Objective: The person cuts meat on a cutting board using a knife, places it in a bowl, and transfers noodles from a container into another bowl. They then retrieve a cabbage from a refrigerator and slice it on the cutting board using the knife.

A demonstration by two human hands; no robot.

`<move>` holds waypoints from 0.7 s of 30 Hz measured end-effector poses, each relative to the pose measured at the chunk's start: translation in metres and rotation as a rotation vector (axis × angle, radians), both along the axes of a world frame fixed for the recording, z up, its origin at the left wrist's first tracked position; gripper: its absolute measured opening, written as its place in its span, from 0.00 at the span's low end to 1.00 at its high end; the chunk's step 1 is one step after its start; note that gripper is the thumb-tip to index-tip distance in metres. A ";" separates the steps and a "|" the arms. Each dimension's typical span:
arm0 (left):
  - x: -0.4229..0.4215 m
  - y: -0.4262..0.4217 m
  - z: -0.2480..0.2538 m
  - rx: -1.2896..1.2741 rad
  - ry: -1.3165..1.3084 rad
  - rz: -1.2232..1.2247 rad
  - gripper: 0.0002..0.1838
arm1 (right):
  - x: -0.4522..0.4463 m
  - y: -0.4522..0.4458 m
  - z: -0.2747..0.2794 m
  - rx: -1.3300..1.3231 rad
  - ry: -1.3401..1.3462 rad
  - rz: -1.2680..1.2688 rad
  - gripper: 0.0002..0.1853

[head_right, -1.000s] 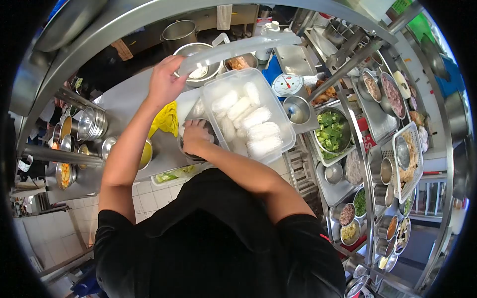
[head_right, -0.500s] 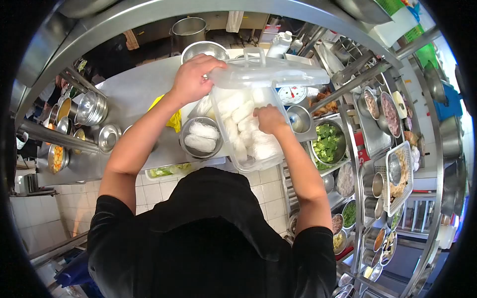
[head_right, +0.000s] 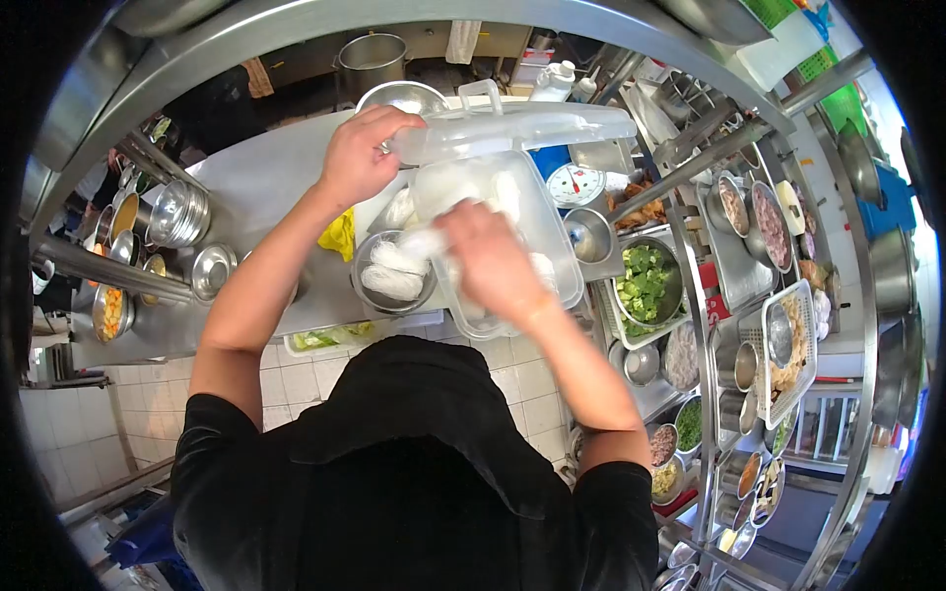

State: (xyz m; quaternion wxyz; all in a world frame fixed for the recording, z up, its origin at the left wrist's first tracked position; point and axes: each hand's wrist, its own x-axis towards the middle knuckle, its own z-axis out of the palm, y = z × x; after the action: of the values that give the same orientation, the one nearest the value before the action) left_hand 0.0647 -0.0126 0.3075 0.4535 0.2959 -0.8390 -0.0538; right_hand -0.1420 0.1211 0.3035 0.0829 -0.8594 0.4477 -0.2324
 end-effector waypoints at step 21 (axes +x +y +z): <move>-0.027 0.070 -0.084 0.051 -0.466 -0.382 0.15 | -0.073 0.148 -0.107 0.239 -1.373 -1.116 0.16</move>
State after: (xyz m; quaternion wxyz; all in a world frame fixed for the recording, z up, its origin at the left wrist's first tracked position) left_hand 0.0372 0.0579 0.2233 0.2229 0.1484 -0.9592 -0.0901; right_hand -0.2152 0.2687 0.1967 0.2965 -0.1732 0.6739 -0.6542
